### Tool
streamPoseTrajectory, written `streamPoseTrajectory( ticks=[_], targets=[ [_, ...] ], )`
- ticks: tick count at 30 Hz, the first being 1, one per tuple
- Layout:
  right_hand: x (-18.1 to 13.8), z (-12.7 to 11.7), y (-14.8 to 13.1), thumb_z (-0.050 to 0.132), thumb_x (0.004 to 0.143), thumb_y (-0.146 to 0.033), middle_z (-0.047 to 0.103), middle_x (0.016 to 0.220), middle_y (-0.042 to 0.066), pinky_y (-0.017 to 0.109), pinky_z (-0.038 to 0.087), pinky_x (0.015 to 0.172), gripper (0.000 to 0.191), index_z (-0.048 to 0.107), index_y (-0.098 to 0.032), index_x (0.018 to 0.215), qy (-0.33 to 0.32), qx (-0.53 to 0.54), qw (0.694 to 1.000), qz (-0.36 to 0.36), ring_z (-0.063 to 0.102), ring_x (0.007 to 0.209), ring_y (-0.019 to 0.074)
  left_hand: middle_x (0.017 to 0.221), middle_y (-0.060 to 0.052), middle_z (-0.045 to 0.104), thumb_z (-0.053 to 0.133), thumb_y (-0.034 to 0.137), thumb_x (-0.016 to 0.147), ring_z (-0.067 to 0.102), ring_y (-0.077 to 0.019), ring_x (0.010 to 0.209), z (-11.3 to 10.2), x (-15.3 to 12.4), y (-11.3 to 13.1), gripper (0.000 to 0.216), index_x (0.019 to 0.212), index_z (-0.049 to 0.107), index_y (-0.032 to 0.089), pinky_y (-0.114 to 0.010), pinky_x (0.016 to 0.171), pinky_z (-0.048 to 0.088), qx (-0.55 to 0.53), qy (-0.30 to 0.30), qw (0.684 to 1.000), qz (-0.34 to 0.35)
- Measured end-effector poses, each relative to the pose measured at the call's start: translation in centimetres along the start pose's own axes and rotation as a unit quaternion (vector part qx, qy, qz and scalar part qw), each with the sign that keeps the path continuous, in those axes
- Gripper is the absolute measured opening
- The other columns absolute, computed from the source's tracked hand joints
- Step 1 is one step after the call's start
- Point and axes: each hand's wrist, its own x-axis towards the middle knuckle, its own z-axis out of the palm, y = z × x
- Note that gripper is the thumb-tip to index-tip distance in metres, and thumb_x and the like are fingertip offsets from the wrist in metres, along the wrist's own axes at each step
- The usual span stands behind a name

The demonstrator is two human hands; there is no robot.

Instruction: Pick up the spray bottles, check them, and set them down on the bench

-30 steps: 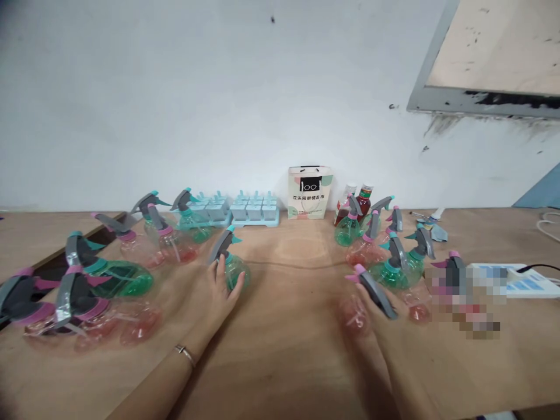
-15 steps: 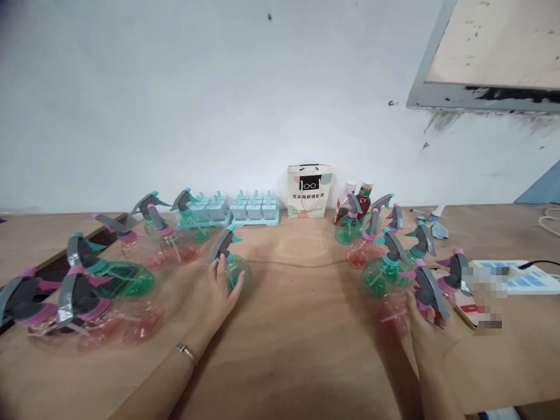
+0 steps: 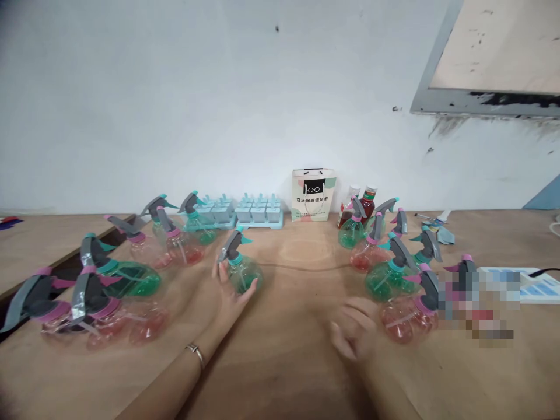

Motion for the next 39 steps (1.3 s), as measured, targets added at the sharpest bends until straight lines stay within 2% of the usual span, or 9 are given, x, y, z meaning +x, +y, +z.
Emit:
streamPoseTrajectory(
  ticks=[4, 7, 9, 12, 17, 24, 30, 36, 39],
  targets=[
    [1.9, 8.2, -5.1, 0.068, 0.08, -0.04, 0.063, 0.127, 0.015, 0.059, 0.047, 0.105, 0.053, 0.053, -0.027, 0.129, -0.179, 0.094, 0.977, -0.072, 0.06, 0.12, 0.0344, 0.161, -0.024, 0.016, 0.075, 0.031, 0.082, 0.028, -0.0365, 0.149, 0.6, -0.6, 0.9, 0.108, 0.158, -0.002, 0.031, -0.056, 0.106, 0.045, -0.026, -0.023, 0.999, 0.016],
    [3.8, 13.5, -8.0, 0.078, 0.072, -0.045, 0.048, 0.146, 0.02, 0.057, 0.039, 0.113, 0.084, 0.037, -0.023, 0.142, -0.268, 0.126, 0.952, -0.081, 0.046, 0.137, 0.0365, 0.159, -0.025, 0.02, 0.072, 0.036, 0.083, 0.036, -0.0358, 0.144, 1.1, -1.7, 1.2, 0.107, 0.158, -0.005, 0.029, -0.055, 0.105, 0.046, -0.057, -0.046, 0.997, 0.001],
    [4.5, 15.8, -9.2, 0.08, 0.069, -0.046, 0.047, 0.146, 0.021, 0.056, 0.037, 0.114, 0.092, 0.034, -0.021, 0.144, -0.266, 0.136, 0.95, -0.084, 0.045, 0.138, 0.0372, 0.153, -0.026, 0.032, 0.07, 0.038, 0.084, 0.049, -0.0354, 0.132, 1.3, -2.4, 1.4, 0.108, 0.158, -0.008, 0.026, -0.054, 0.099, 0.049, -0.052, -0.063, 0.997, -0.009],
    [4.6, 17.9, -9.9, 0.078, 0.071, -0.045, 0.055, 0.134, 0.021, 0.056, 0.043, 0.108, 0.082, 0.039, -0.019, 0.139, -0.194, 0.125, 0.97, -0.074, 0.053, 0.128, 0.0364, 0.14, -0.025, 0.048, 0.07, 0.037, 0.083, 0.059, -0.0337, 0.112, 1.0, -3.1, 2.3, 0.109, 0.158, -0.008, 0.02, -0.053, 0.093, 0.05, 0.013, -0.12, 0.991, -0.048],
    [4.2, 19.0, -10.6, 0.062, 0.086, -0.042, 0.063, 0.122, 0.016, 0.049, 0.051, 0.1, 0.049, 0.047, -0.021, 0.128, -0.156, 0.143, 0.974, -0.079, 0.062, 0.116, 0.0294, 0.133, -0.024, 0.054, 0.069, 0.038, 0.081, 0.058, -0.0348, 0.107, 0.8, -3.7, 4.3, 0.103, 0.157, 0.005, 0.013, -0.055, 0.095, 0.043, 0.092, -0.187, 0.975, -0.075],
    [3.8, 19.2, -11.4, 0.061, 0.087, -0.044, 0.064, 0.13, 0.013, 0.046, 0.048, 0.106, 0.048, 0.054, -0.023, 0.13, -0.149, 0.223, 0.963, -0.019, 0.061, 0.124, 0.0278, 0.126, -0.03, 0.055, 0.054, 0.035, 0.09, 0.056, -0.038, 0.116, 1.6, -4.2, 4.7, 0.084, 0.155, 0.012, 0.005, -0.053, 0.09, 0.044, 0.149, -0.105, 0.982, 0.041],
    [4.9, 18.9, -10.2, 0.058, 0.09, -0.044, 0.075, 0.114, 0.01, 0.043, 0.05, 0.103, 0.033, 0.068, -0.022, 0.112, -0.167, 0.318, 0.931, 0.063, 0.068, 0.114, 0.0265, 0.129, -0.029, 0.058, 0.051, 0.028, 0.094, 0.055, -0.0341, 0.123, 0.7, -3.1, 6.8, 0.057, 0.145, 0.038, 0.008, -0.048, 0.097, 0.04, 0.199, -0.082, 0.971, 0.1],
    [7.6, 17.2, -10.7, 0.065, 0.083, -0.046, 0.076, 0.099, 0.005, 0.041, 0.052, 0.095, 0.024, 0.072, -0.025, 0.094, -0.204, 0.374, 0.904, 0.048, 0.07, 0.099, 0.0237, 0.136, -0.024, 0.055, 0.04, 0.046, 0.096, 0.05, -0.0306, 0.132, -0.8, -2.2, 5.1, 0.059, 0.146, 0.039, 0.014, -0.048, 0.107, 0.036, 0.008, -0.073, 0.986, 0.149],
    [8.7, 16.4, -11.1, 0.066, 0.082, -0.048, 0.075, 0.082, 0.002, 0.039, 0.051, 0.093, 0.023, 0.071, -0.026, 0.09, -0.223, 0.407, 0.883, 0.068, 0.07, 0.092, 0.0222, 0.144, -0.021, 0.048, 0.03, 0.045, 0.099, 0.046, -0.0279, 0.137, -1.2, -2.0, 2.9, 0.057, 0.147, 0.036, 0.016, -0.048, 0.11, 0.037, -0.111, -0.014, 0.992, 0.056]
  ],
)
